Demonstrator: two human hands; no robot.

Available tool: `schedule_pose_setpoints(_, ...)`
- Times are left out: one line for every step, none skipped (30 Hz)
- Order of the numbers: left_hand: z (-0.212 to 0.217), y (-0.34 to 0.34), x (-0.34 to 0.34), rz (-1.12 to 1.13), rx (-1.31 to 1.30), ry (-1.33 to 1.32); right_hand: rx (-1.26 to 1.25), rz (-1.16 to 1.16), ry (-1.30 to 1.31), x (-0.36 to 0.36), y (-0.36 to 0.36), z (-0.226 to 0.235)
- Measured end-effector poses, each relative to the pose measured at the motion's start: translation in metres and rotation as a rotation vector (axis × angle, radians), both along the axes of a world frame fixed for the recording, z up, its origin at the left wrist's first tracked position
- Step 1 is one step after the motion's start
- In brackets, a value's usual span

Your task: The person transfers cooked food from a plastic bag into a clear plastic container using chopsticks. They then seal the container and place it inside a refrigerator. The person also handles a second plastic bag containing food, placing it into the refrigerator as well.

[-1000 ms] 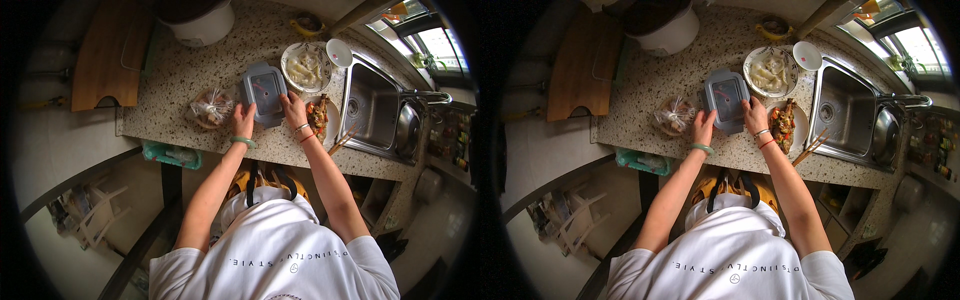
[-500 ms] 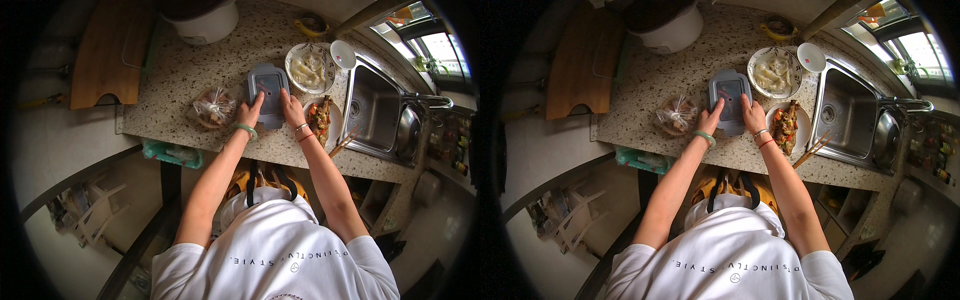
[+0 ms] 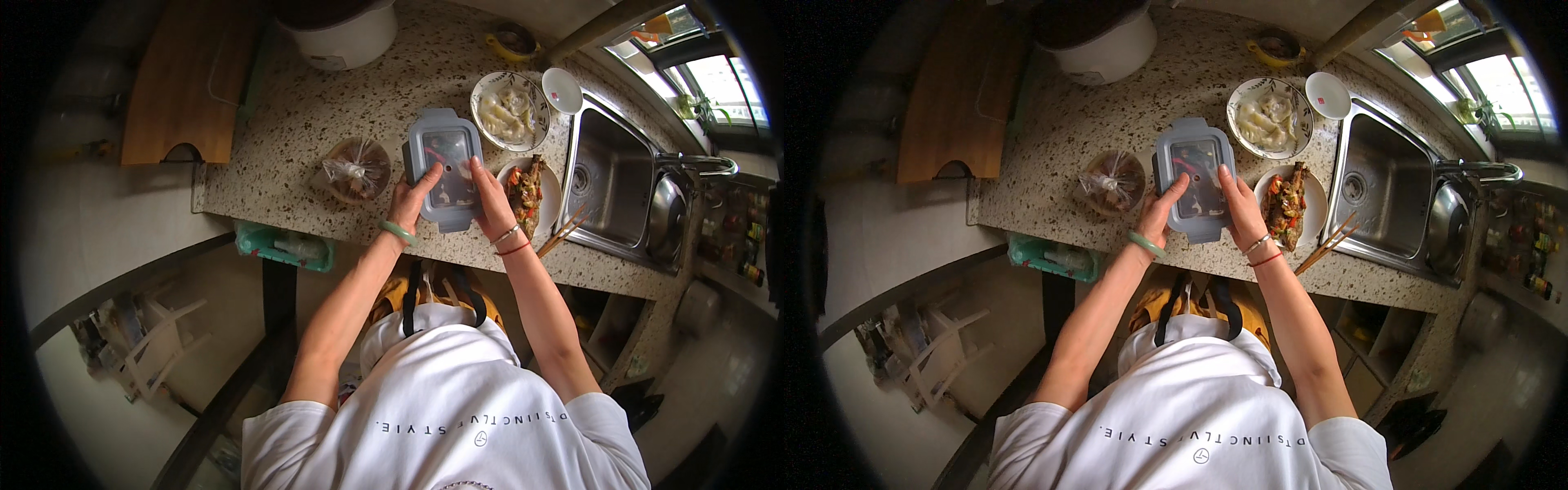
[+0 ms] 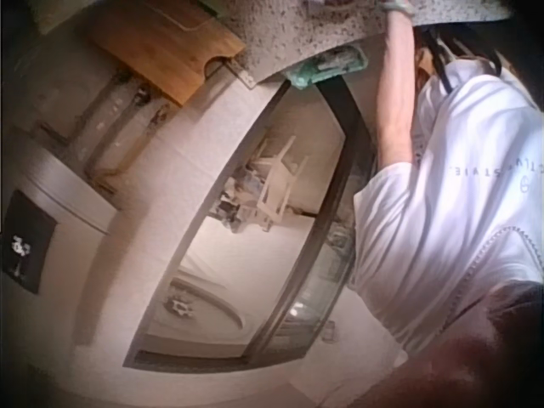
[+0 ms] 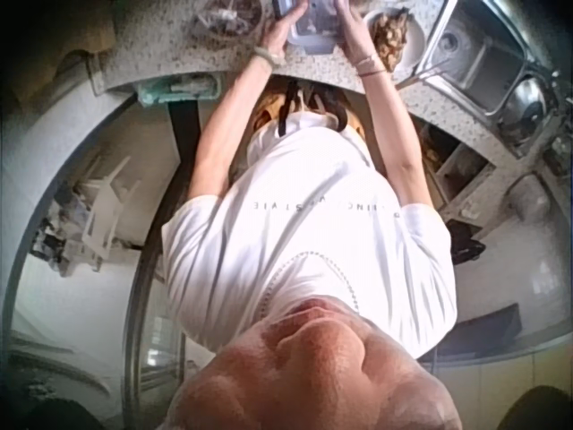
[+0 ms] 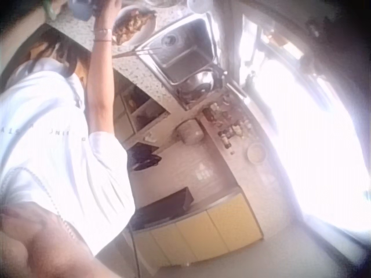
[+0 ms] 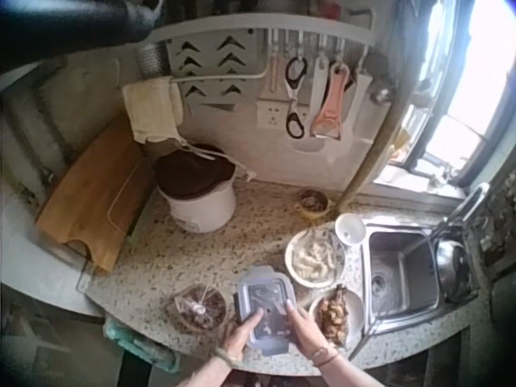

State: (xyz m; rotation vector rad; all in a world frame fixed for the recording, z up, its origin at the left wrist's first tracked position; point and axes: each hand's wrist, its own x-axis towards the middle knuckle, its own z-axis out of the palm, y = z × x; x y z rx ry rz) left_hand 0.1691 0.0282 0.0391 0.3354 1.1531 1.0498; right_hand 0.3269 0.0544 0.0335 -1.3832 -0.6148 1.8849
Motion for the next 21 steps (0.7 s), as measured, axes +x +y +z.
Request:
schedule_pose_setpoints(0.0, -0.002, 0.001, 0.001, 0.029, -0.005, -0.05, -0.011, 0.022, 0.0, -0.001, 0.006)
schedule_pose_setpoints(0.001, -0.004, 0.002, 0.013, 0.047, -0.005, -0.101, -0.021, 0.043, -0.001, -0.002, 0.014)
schedule_pose_setpoints(0.003, -0.007, 0.004, 0.026, 0.064, -0.005, -0.097, 0.008, 0.049, -0.001, -0.004, 0.024)
schedule_pose_setpoints(0.006, -0.009, 0.006, 0.033, 0.082, -0.006, -0.081, 0.009, 0.032, 0.0, -0.007, 0.023)
schedule_pose_setpoints(0.002, -0.011, 0.006, 0.033, 0.061, -0.037, -0.065, 0.011, 0.014, 0.001, -0.011, 0.017)
schedule_pose_setpoints(0.003, -0.011, 0.005, 0.015, 0.073, -0.068, -0.049, 0.013, -0.003, 0.002, -0.013, 0.015)
schedule_pose_setpoints(0.004, -0.012, 0.004, -0.001, 0.083, -0.097, -0.049, 0.019, -0.003, 0.002, -0.015, 0.017)
schedule_pose_setpoints(0.005, -0.013, 0.002, -0.016, 0.093, -0.127, -0.049, 0.025, -0.004, 0.001, -0.017, 0.019)
schedule_pose_setpoints(0.004, -0.015, 0.003, -0.008, 0.076, -0.123, -0.05, 0.032, -0.004, 0.0, -0.018, 0.02)
schedule_pose_setpoints(0.002, -0.015, 0.003, -0.003, 0.061, -0.118, -0.056, 0.019, -0.008, -0.001, -0.019, 0.02)
schedule_pose_setpoints(0.0, -0.015, 0.002, 0.002, 0.047, -0.113, -0.062, 0.006, -0.011, -0.002, -0.021, 0.017)
schedule_pose_setpoints(-0.002, -0.015, 0.002, -0.014, 0.06, -0.087, -0.068, -0.006, -0.015, -0.003, -0.022, 0.014)
schedule_pose_setpoints(-0.003, -0.016, 0.002, -0.028, 0.07, -0.06, -0.055, -0.008, -0.004, -0.003, -0.023, 0.011)
schedule_pose_setpoints(-0.004, -0.018, 0.001, -0.043, 0.081, -0.032, -0.042, -0.01, 0.006, -0.002, -0.023, 0.007)
schedule_pose_setpoints(-0.005, -0.019, -0.001, -0.055, 0.064, -0.068, -0.029, -0.012, 0.016, -0.002, -0.024, 0.005)
schedule_pose_setpoints(-0.003, -0.018, -0.003, -0.069, 0.05, -0.104, -0.021, -0.025, -0.003, -0.004, -0.024, 0.004)
schedule_pose_setpoints(-0.002, -0.017, -0.005, -0.083, 0.037, -0.14, -0.013, -0.038, -0.022, -0.009, -0.024, 0.004)
schedule_pose_setpoints(-0.001, -0.018, -0.007, -0.062, 0.058, -0.138, -0.005, -0.051, -0.04, -0.011, -0.024, 0.004)
schedule_pose_setpoints(-0.001, -0.019, -0.008, -0.043, 0.078, -0.137, -0.006, -0.069, -0.046, -0.011, -0.025, 0.0)
schedule_pose_setpoints(-0.002, -0.021, -0.009, -0.024, 0.099, -0.137, -0.007, -0.087, -0.051, -0.012, -0.027, -0.006)
schedule_pose_setpoints(-0.003, -0.023, -0.008, 0.004, 0.09, -0.12, -0.008, -0.104, -0.056, -0.012, -0.029, -0.011)
